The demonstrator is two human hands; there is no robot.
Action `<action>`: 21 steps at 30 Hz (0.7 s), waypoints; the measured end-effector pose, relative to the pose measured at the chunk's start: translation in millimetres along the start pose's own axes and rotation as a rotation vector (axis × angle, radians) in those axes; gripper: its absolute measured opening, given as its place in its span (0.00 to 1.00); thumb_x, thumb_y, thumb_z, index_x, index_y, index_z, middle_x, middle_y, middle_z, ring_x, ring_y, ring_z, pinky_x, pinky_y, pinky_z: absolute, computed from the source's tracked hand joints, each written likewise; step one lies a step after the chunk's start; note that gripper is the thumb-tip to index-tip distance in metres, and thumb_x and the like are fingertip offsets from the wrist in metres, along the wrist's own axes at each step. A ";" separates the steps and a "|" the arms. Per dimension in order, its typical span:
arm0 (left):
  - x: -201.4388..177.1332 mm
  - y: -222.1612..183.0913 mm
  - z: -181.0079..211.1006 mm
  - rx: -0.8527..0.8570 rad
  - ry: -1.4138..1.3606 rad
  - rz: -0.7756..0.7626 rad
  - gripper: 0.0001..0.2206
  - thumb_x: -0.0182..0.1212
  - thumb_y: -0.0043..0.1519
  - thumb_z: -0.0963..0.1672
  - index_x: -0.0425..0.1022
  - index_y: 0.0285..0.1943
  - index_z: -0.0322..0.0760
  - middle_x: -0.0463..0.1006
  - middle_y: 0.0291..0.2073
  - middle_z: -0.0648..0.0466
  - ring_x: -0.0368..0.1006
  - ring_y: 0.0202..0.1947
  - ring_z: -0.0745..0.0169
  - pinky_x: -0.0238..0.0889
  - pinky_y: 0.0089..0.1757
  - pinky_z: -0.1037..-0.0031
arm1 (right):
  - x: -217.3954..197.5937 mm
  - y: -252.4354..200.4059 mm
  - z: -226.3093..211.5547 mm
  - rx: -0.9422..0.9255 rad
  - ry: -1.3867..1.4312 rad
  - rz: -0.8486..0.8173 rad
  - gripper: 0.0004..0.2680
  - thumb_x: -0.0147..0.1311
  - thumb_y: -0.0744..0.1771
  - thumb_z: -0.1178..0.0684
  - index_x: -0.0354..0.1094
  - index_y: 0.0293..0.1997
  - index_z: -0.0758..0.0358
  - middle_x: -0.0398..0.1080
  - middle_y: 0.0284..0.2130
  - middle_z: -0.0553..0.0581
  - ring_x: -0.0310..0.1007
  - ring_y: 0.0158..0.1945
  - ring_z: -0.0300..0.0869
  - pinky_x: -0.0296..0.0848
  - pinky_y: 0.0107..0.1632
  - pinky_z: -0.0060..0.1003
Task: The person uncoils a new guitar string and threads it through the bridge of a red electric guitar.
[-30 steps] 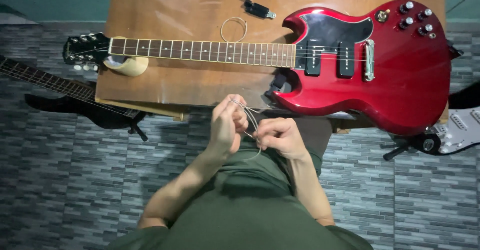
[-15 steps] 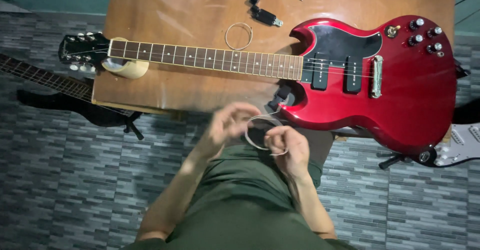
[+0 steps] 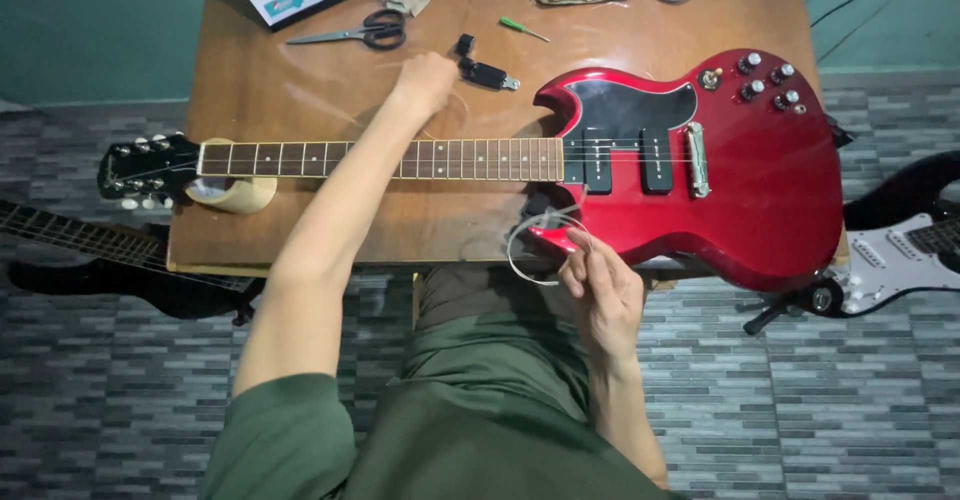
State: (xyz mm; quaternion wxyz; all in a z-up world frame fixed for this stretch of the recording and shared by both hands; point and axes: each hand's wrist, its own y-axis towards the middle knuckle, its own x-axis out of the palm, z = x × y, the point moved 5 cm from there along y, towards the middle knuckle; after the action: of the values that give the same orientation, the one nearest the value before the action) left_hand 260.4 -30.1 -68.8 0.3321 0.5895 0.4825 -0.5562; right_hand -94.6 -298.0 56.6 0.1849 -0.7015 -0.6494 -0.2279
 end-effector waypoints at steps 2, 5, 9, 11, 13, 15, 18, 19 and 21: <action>-67.9 -51.4 -11.9 -0.076 -0.258 0.159 0.05 0.53 0.63 0.37 0.72 0.45 0.32 0.79 0.36 0.34 0.76 0.37 0.29 0.66 0.35 0.46 | 2.3 5.9 4.6 -0.021 -0.045 0.028 0.13 0.50 0.72 0.54 0.68 0.57 0.78 0.59 0.25 0.54 0.59 0.25 0.39 0.62 0.31 0.29; -162.1 -146.1 -2.3 -0.208 -0.823 0.420 0.02 0.54 0.67 0.38 0.69 0.41 0.34 0.79 0.30 0.41 0.77 0.30 0.47 0.68 0.31 0.62 | 15.4 21.1 0.3 -0.093 -0.085 0.020 0.10 0.48 0.72 0.56 0.70 0.53 0.74 0.62 0.21 0.54 0.62 0.18 0.38 0.64 0.24 0.28; -192.6 -256.0 48.2 -0.240 -1.477 0.655 0.01 0.60 0.65 0.36 0.74 0.40 0.29 0.82 0.31 0.42 0.83 0.32 0.59 0.80 0.30 0.79 | 28.2 55.5 10.4 -0.331 -0.019 -0.088 0.10 0.42 0.72 0.61 0.67 0.51 0.82 0.60 0.11 0.62 0.61 0.10 0.41 0.63 0.23 0.31; -190.4 -289.6 77.0 -0.252 -1.533 0.636 0.01 0.61 0.65 0.37 0.74 0.41 0.28 0.83 0.32 0.42 0.83 0.32 0.58 0.80 0.32 0.77 | 42.9 54.6 10.6 -0.346 -0.043 -0.078 0.09 0.44 0.72 0.61 0.67 0.51 0.82 0.63 0.13 0.65 0.63 0.11 0.41 0.64 0.21 0.32; -188.4 -317.3 98.4 -0.269 -1.593 0.623 0.02 0.62 0.65 0.37 0.75 0.42 0.27 0.84 0.33 0.41 0.83 0.33 0.58 0.81 0.33 0.75 | 52.3 52.1 11.8 -0.359 -0.069 -0.077 0.09 0.45 0.72 0.61 0.68 0.50 0.82 0.66 0.15 0.69 0.65 0.11 0.42 0.65 0.20 0.32; -186.3 -337.9 114.3 -0.262 -1.735 0.612 0.06 0.62 0.65 0.38 0.73 0.46 0.24 0.85 0.37 0.37 0.84 0.36 0.56 0.82 0.36 0.73 | 54.7 46.1 12.4 -0.409 -0.129 -0.061 0.09 0.45 0.72 0.62 0.68 0.51 0.81 0.66 0.15 0.68 0.64 0.10 0.41 0.65 0.19 0.30; -193.2 -356.7 122.2 -0.201 -1.701 0.668 0.06 0.64 0.63 0.36 0.75 0.42 0.17 0.85 0.32 0.35 0.85 0.32 0.53 0.82 0.32 0.74 | 59.9 32.8 6.2 -0.417 -0.099 -0.085 0.08 0.43 0.72 0.64 0.68 0.49 0.81 0.63 0.12 0.67 0.61 0.09 0.38 0.66 0.20 0.28; -199.2 -361.9 123.4 -0.207 -1.702 0.671 0.06 0.64 0.63 0.36 0.75 0.42 0.17 0.85 0.32 0.35 0.85 0.32 0.53 0.82 0.32 0.74 | 60.6 30.4 5.1 -0.413 -0.100 -0.089 0.08 0.43 0.72 0.64 0.68 0.49 0.81 0.63 0.12 0.67 0.61 0.09 0.38 0.66 0.20 0.28; -216.1 -373.5 126.2 -0.151 -1.668 0.740 0.05 0.65 0.60 0.35 0.77 0.40 0.18 0.85 0.30 0.34 0.85 0.29 0.52 0.80 0.28 0.74 | 61.4 25.7 3.1 -0.378 -0.057 -0.098 0.08 0.43 0.72 0.63 0.67 0.49 0.81 0.62 0.12 0.66 0.61 0.08 0.38 0.66 0.19 0.29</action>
State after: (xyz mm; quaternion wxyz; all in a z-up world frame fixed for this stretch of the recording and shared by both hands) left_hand -114.2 -73.1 176.2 0.7676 0.0905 -0.0985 -0.6269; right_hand -65.5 -247.7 89.3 0.0202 -0.6974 -0.6335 -0.3344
